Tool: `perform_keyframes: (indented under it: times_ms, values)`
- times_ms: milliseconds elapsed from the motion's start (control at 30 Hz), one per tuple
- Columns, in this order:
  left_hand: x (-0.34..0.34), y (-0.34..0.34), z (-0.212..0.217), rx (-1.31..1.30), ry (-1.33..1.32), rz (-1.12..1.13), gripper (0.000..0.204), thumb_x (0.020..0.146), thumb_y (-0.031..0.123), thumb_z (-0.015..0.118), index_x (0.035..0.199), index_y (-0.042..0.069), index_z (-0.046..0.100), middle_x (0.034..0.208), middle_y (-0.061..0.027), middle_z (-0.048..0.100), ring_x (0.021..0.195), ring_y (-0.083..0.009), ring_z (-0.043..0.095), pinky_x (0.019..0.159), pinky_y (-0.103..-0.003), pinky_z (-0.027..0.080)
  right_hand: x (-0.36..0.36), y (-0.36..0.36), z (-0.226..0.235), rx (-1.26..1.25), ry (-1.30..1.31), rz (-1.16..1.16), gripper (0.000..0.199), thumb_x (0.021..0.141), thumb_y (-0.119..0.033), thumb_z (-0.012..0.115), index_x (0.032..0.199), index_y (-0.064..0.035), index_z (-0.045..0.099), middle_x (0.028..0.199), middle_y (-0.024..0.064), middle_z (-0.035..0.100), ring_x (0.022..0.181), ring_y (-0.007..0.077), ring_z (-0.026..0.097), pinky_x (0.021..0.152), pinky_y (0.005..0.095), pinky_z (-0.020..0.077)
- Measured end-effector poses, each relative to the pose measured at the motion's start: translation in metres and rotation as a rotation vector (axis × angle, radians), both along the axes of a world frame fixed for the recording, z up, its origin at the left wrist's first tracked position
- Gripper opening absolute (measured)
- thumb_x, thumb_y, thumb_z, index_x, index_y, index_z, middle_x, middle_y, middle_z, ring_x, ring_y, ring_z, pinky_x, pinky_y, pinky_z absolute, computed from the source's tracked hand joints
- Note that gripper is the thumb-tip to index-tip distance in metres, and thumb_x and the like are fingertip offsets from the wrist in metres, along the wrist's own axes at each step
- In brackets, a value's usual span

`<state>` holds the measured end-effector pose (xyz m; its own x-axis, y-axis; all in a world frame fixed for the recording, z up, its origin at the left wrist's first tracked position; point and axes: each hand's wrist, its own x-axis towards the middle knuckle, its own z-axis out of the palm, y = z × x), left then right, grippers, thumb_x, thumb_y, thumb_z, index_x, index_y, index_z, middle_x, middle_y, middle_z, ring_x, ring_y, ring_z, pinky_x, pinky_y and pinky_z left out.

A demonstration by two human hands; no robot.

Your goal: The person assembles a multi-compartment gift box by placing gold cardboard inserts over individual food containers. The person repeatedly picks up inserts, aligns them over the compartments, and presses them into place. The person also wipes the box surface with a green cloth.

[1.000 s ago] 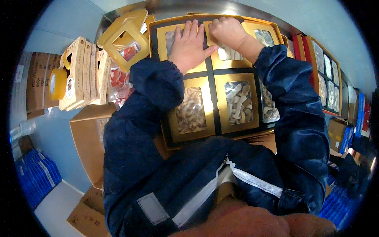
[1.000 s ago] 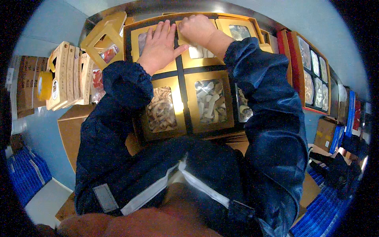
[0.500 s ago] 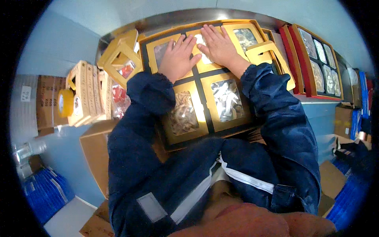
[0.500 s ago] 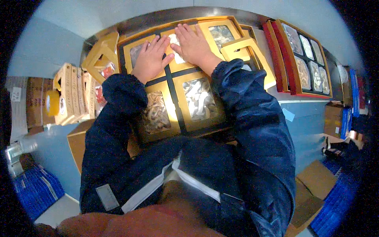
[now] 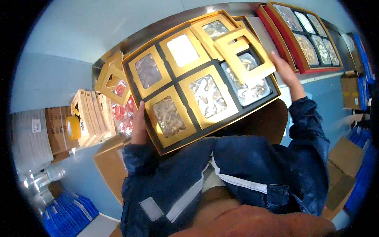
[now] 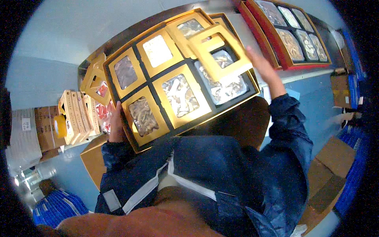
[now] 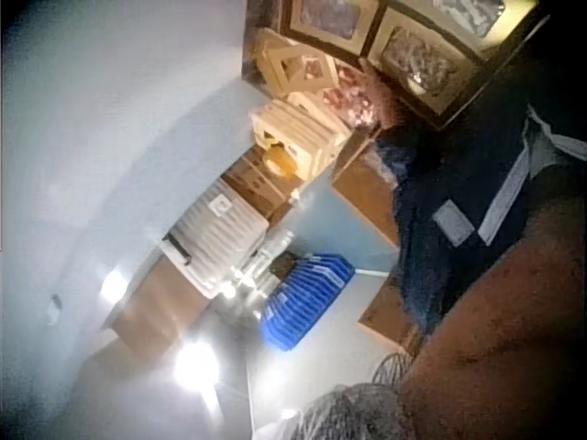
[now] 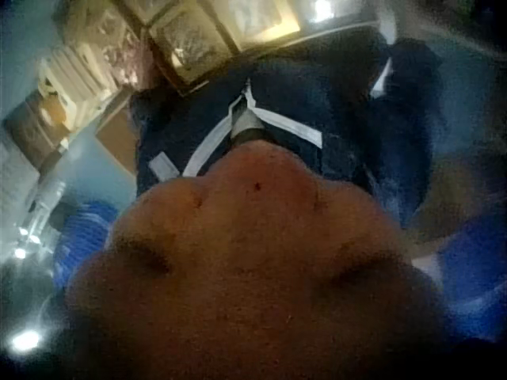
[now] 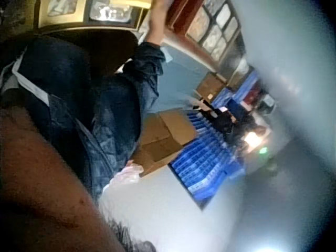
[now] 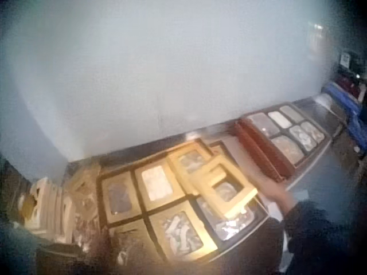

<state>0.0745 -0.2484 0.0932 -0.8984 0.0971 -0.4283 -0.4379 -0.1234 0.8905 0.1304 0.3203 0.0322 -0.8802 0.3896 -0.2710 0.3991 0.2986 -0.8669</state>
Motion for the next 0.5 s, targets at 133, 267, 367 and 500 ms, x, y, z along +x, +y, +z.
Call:
perform_keyframes:
  times_ms: [133, 267, 367, 500]
  values:
    - [-0.028, -0.036, -0.042, -0.094, 0.097, -0.042, 0.047, 0.105, 0.032, 0.052, 0.142, 0.004, 0.05, 0.132, -0.0081, 0.06, 0.12, -0.0199, 0.058, 0.101, -0.033, 0.045, 0.015, -0.082, 0.042, -0.558, -0.016, -0.19, 0.076, 0.101, -0.065, 0.044, 0.142, -0.0019, 0.056, 0.139, 0.0105, 0.061, 0.122, 0.0187, 0.059, 0.105, 0.0292, 0.0433]
    - [-0.059, -0.003, -0.009, -0.147, 0.08, -0.087, 0.041, 0.104, 0.032, 0.054, 0.135, 0.005, 0.054, 0.123, -0.0061, 0.065, 0.108, -0.019, 0.063, 0.098, -0.033, 0.048, 0.025, -0.067, 0.038, -0.809, 0.0, -0.262, 0.076, 0.1, -0.066, 0.045, 0.141, -0.0031, 0.056, 0.133, 0.0106, 0.064, 0.117, 0.0179, 0.062, 0.101, 0.0305, 0.0468]
    - [-0.084, 0.019, -0.023, -0.065, 0.035, -0.1, 0.044, 0.103, 0.036, 0.057, 0.133, 0.003, 0.056, 0.121, -0.0075, 0.066, 0.11, -0.0195, 0.063, 0.097, -0.033, 0.05, 0.013, -0.045, 0.047, -0.708, 0.075, -0.229, 0.079, 0.1, -0.067, 0.043, 0.145, -0.0023, 0.052, 0.138, 0.0135, 0.06, 0.12, 0.0193, 0.06, 0.103, 0.0315, 0.0462]
    - [-0.088, 0.035, -0.029, 0.178, -0.075, -0.162, 0.05, 0.106, 0.04, 0.05, 0.136, 0.001, 0.055, 0.129, -0.0114, 0.065, 0.118, -0.0235, 0.062, 0.1, -0.036, 0.051, 0.013, -0.032, 0.035, -0.554, 0.051, -0.276, 0.081, 0.101, -0.068, 0.038, 0.149, -0.0025, 0.048, 0.142, 0.014, 0.057, 0.13, 0.0216, 0.054, 0.11, 0.0328, 0.0403]
